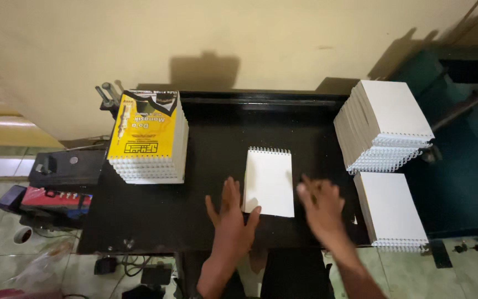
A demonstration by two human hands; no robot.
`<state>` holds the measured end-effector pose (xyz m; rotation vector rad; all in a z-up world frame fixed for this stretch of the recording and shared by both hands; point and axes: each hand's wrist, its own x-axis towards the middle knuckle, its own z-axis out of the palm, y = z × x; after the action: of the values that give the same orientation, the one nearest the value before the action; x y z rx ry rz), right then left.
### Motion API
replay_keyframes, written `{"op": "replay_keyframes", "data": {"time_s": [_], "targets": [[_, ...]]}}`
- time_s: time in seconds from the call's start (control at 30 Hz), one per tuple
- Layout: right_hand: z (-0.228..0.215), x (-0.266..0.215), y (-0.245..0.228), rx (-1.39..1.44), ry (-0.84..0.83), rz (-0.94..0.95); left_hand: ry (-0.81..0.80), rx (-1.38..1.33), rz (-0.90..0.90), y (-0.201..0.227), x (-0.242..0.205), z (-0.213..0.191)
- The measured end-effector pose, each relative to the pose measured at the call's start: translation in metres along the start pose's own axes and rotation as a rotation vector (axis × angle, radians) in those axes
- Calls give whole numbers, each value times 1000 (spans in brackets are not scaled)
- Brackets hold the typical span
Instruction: The person repeatedly picks up a spiral-bound notebook from a stack, places it on a black table, flips it over, and then stacks it onto a growing pile. This process is repeated multiple times.
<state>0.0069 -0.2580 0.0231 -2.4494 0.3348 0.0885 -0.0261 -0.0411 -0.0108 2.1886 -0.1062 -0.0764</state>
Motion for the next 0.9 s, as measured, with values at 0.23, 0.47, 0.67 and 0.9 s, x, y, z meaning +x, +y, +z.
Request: {"op": "replay_keyframes", "data": {"time_s": [0.23, 0.47, 0.67, 0.9], "targets": [[25, -20, 10, -202, -88, -187, 91, 71, 73, -4, -2, 1], [19, -5, 5, -279, -73, -278, -81, 374, 206, -14, 38, -23], [10, 56, -10, -237, -117, -296, -87, 352, 155, 11, 93, -42], [10, 127, -21, -145, -30, -383, 55, 219, 210, -15, 166, -27]]}}
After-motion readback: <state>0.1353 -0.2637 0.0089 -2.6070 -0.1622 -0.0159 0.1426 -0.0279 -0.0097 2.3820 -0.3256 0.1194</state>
